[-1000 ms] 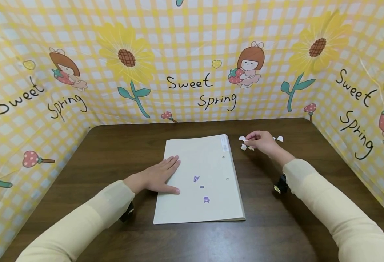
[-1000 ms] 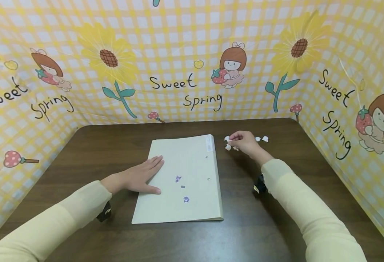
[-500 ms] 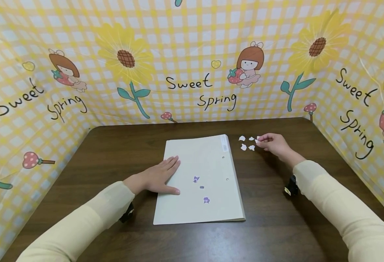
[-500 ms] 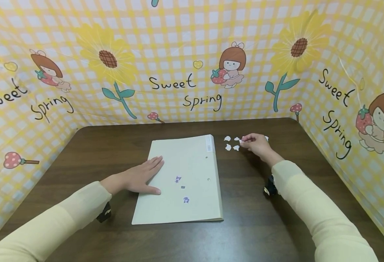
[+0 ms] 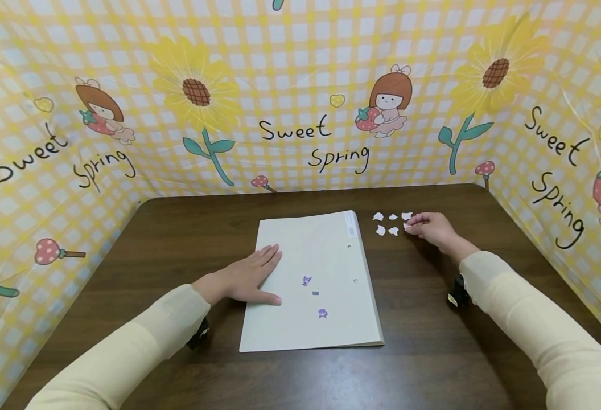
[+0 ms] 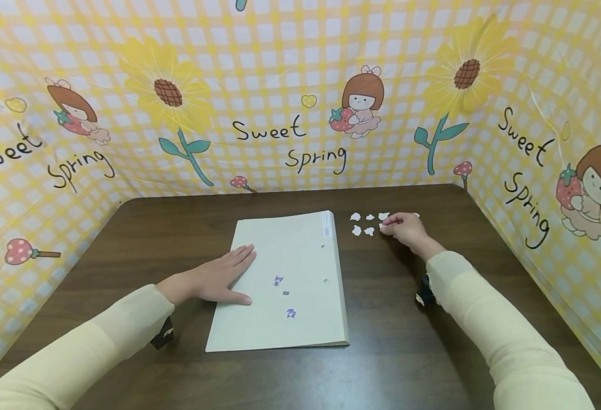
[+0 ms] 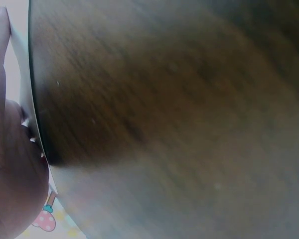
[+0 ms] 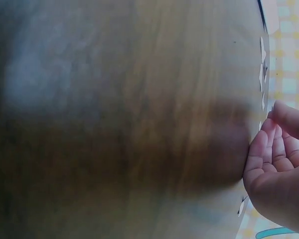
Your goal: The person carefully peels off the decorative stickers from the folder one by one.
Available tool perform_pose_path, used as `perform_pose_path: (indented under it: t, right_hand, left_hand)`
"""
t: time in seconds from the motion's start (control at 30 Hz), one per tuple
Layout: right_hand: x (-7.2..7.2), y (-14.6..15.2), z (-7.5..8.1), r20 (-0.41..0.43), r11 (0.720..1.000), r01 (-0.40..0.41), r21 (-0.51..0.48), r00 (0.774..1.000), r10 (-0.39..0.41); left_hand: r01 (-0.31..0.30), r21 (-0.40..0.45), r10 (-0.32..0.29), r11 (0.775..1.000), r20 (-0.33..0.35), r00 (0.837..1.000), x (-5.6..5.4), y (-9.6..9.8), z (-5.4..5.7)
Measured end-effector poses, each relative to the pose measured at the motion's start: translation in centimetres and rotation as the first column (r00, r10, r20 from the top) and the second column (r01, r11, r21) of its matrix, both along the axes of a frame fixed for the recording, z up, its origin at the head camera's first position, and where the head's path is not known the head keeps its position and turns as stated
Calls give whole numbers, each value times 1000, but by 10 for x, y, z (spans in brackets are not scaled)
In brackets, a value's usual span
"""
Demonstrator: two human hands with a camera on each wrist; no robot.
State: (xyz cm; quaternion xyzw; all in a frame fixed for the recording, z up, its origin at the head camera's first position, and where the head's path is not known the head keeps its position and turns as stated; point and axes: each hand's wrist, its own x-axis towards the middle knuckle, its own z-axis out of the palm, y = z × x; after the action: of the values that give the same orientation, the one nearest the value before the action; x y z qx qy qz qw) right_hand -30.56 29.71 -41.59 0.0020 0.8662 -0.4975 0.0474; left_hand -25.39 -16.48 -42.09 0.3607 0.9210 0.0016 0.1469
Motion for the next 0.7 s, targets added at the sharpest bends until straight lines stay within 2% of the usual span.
perform_pose_path:
  t: [0.43,0.7]
  right_hand:
    - [-2,0,-5,-43,992,-24,124,999,29]
    - [-3,-2,-6,-54,989,-8,144,998,16]
  left_hand:
    - [2,5,-2,1000,10,1000,2,0,2]
    - [3,2,-3,1000,7,1000,2,1,4]
